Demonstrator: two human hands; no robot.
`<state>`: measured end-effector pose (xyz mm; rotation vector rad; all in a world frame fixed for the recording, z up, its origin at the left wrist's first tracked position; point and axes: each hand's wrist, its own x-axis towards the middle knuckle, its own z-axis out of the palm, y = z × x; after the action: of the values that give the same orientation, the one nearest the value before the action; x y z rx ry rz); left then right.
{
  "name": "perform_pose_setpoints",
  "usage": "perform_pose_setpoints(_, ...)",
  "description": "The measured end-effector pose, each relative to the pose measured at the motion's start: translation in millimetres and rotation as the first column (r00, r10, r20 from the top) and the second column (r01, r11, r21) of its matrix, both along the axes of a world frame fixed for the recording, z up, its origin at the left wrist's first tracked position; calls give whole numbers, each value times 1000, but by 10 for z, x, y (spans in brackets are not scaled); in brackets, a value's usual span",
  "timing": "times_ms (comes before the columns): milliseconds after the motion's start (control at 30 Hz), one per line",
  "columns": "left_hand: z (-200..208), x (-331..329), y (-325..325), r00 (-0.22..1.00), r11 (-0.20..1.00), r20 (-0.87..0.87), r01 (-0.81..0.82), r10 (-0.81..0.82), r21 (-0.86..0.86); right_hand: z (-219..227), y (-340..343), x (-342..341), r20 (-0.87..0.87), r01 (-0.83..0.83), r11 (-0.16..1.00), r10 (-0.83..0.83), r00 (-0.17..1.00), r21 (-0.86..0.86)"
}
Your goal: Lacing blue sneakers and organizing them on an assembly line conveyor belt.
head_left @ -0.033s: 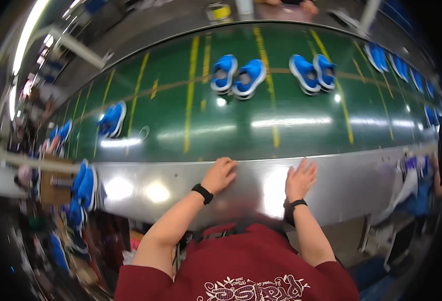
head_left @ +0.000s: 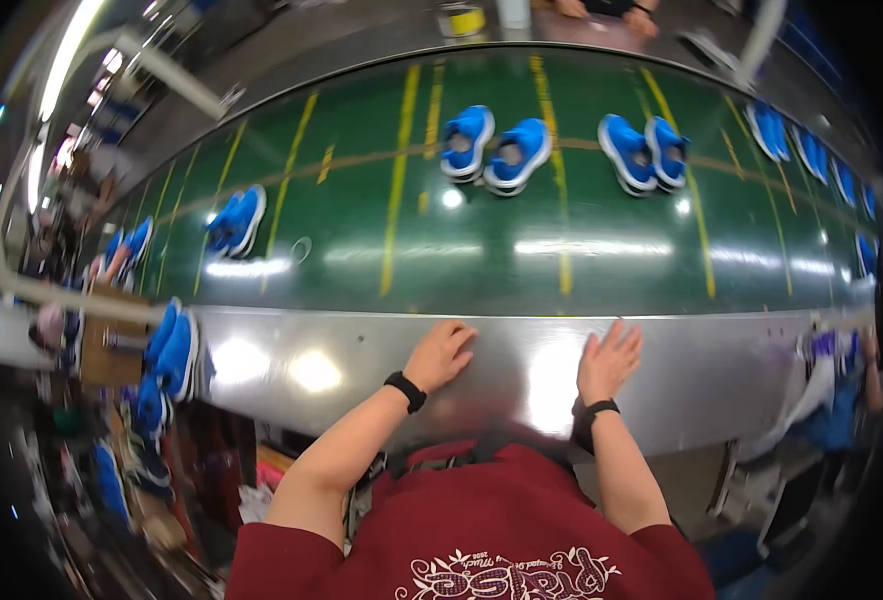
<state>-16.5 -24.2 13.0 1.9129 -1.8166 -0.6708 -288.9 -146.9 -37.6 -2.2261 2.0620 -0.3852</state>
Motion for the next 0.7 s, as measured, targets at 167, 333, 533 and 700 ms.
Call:
perform_pose_setpoints(167,-22,84,1099,937,938,77,-334,341,-96,-34,-24,-59,-16,-46,998,46,999,-47)
perform_pose_setpoints(333,23,179,1827,814,844,221,-518,537,-143,-129,-41,-99,-51,-66,995,63,997,-68)
perform_pose_setpoints(533,-88,289,2025,821,864,272,-468,502,-183,-207,-81,-132,-85,-64,995,57,995,-81)
perform_pose_setpoints(700,-84,633,2024,892,901,161,-392,422,-186,-257,-99,-79,-4,-17,999,17,1000,-52)
